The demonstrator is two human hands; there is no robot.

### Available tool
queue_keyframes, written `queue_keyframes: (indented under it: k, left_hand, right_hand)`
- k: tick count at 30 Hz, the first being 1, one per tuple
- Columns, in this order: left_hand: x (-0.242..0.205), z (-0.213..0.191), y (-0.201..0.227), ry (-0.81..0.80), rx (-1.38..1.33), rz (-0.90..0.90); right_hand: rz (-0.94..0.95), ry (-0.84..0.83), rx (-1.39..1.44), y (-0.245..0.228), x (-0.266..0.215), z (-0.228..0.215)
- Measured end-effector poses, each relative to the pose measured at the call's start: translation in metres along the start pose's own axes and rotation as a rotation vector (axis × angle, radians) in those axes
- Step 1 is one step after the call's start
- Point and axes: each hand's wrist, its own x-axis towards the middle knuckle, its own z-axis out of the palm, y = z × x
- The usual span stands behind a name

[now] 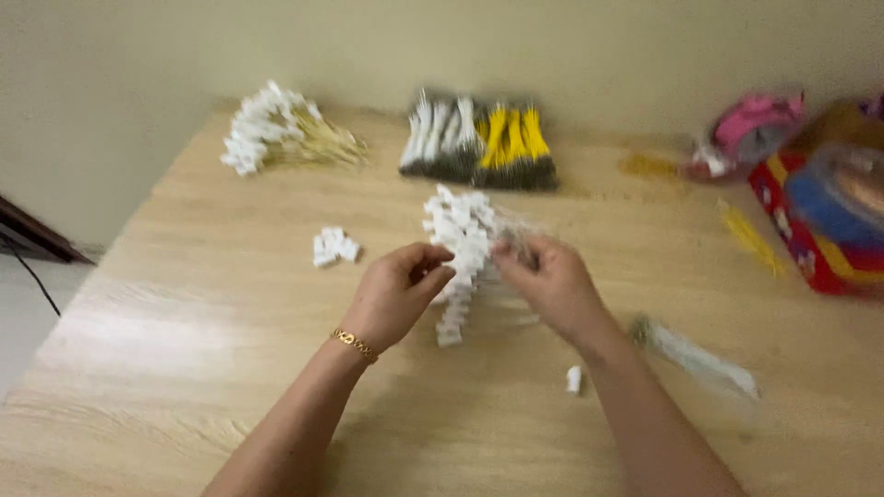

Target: Assemble small white plastic components onto thin metal wires.

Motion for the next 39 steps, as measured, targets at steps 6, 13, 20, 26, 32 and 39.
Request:
queue_keyframes:
  k: [6,13,20,26,32,39]
  left_hand:
    - [-0.043,0.066,0.044,-0.326,0.26,0.256]
    - [-0.064,0.15,0.074,-0.626,0.588,0.466]
    - [-0.048,0.138,0.047,-0.387,0.315,0.467]
    - [-0.001,0.058,0.02,-0.224,-0.475,-0.173]
    - [0.013,0.036,-0.001,0.075,-0.917,-0.294]
    - [0.011,0.042,-0.01,0.015,-1.084,-0.275]
  right_hand:
    - [-0.145,0.2,0.084,0.0,0.0,-0.008]
    - [-0.235,0.252,0.214,-0.013,-0.01,-0.044]
    - [-0.175,0.254,0.214,-0.017,-0.01,-0.043]
    - [-0.108,0.164,0.177,-0.023,-0.012,-0.028]
    - [-0.021,0.04,0.196,-0.024,-0.009,-0.006]
    - [0.013,-0.02,0.086,-0.014,-0.008,0.003]
